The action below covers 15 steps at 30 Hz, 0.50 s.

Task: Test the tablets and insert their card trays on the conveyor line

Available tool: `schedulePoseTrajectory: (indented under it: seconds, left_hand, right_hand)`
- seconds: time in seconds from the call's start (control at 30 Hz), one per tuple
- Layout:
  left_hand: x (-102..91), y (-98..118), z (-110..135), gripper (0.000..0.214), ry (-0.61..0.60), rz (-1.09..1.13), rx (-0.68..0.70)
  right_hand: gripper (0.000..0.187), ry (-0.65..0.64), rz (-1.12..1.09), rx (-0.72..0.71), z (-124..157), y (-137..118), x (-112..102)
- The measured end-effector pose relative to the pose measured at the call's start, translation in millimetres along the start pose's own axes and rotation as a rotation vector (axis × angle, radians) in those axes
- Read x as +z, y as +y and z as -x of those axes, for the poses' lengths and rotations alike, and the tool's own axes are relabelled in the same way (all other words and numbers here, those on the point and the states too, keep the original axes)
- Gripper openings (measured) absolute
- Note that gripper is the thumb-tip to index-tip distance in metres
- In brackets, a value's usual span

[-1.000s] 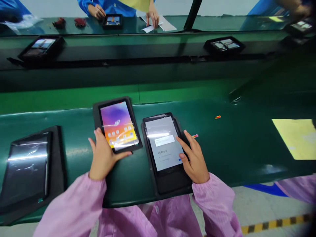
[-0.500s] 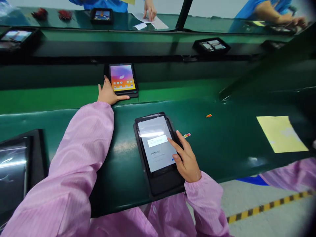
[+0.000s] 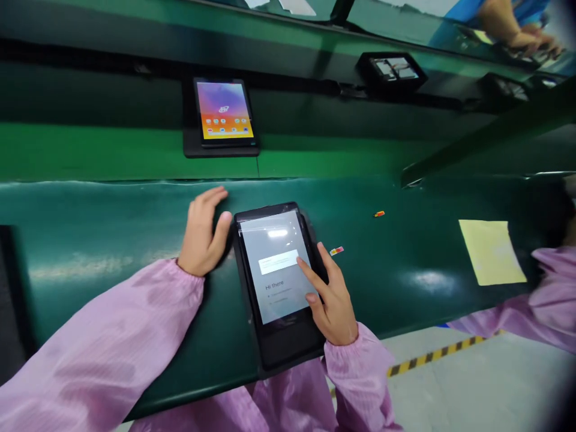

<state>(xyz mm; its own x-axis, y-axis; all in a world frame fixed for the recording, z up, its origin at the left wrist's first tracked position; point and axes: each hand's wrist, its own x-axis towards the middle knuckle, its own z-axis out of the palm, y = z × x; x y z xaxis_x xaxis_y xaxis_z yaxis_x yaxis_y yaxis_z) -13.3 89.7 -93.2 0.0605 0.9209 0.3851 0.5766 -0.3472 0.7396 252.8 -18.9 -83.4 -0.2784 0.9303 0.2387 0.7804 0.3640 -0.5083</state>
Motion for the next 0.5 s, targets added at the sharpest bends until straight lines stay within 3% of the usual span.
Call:
schedulePoseTrajectory:
  seconds: [0.13, 0.33, 0.5]
  left_hand:
    - [7.2, 1.3, 3.3, 0.041, -0.097, -0.081, -0.049]
    - [2.3, 2.1, 0.4, 0.039, -0.210, -0.137, -0.061]
    - [1.2, 4.4, 0.7, 0.038, -0.225, -0.130, -0.077]
  right_hand:
    - [0.055, 0.025, -0.063, 0.030, 2.5, 0.0, 0.9]
    - [0.055, 0.051, -0.093, 0.040, 4.7, 1.9, 5.3]
    - [0.055, 0.060, -0.092, 0.043, 5.1, 2.0, 6.9]
